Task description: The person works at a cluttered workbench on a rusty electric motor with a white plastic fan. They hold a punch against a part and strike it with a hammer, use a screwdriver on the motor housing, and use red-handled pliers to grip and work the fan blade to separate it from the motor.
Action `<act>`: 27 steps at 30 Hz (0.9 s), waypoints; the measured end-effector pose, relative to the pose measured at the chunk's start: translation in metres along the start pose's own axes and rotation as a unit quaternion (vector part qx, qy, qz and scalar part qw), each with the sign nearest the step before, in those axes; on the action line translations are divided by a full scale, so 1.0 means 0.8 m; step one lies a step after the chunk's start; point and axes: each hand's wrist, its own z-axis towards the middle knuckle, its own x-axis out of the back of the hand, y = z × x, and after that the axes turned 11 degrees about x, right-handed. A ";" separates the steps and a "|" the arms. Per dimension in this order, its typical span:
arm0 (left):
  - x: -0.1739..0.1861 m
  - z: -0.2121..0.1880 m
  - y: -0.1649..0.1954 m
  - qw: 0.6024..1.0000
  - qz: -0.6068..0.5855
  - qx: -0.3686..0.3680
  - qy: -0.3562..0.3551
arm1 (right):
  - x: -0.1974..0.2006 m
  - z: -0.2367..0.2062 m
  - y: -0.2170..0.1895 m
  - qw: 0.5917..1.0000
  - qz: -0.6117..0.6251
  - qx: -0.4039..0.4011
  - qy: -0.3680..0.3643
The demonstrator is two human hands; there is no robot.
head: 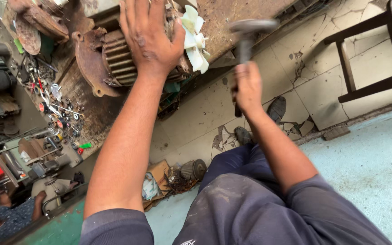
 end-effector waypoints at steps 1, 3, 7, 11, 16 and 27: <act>-0.001 -0.001 -0.001 1.000 0.002 -0.002 0.004 | 0.000 0.003 0.001 0.998 0.019 0.030 0.047; -0.002 -0.001 -0.001 1.000 0.009 0.014 -0.008 | -0.001 0.006 0.001 0.960 -0.108 0.257 -0.014; -0.002 -0.001 -0.001 1.000 0.006 0.010 -0.013 | -0.002 0.002 -0.009 0.993 -0.084 -0.017 -0.080; -0.004 -0.001 -0.002 1.000 0.006 0.014 -0.004 | -0.007 -0.003 -0.011 1.000 0.011 -0.009 0.023; -0.010 -0.001 -0.005 1.000 0.009 0.021 -0.014 | 0.012 0.014 0.004 0.993 -0.103 0.061 0.005; -0.012 -0.003 -0.009 1.000 -0.004 0.003 0.021 | -0.006 0.010 -0.007 0.994 -0.077 0.011 -0.075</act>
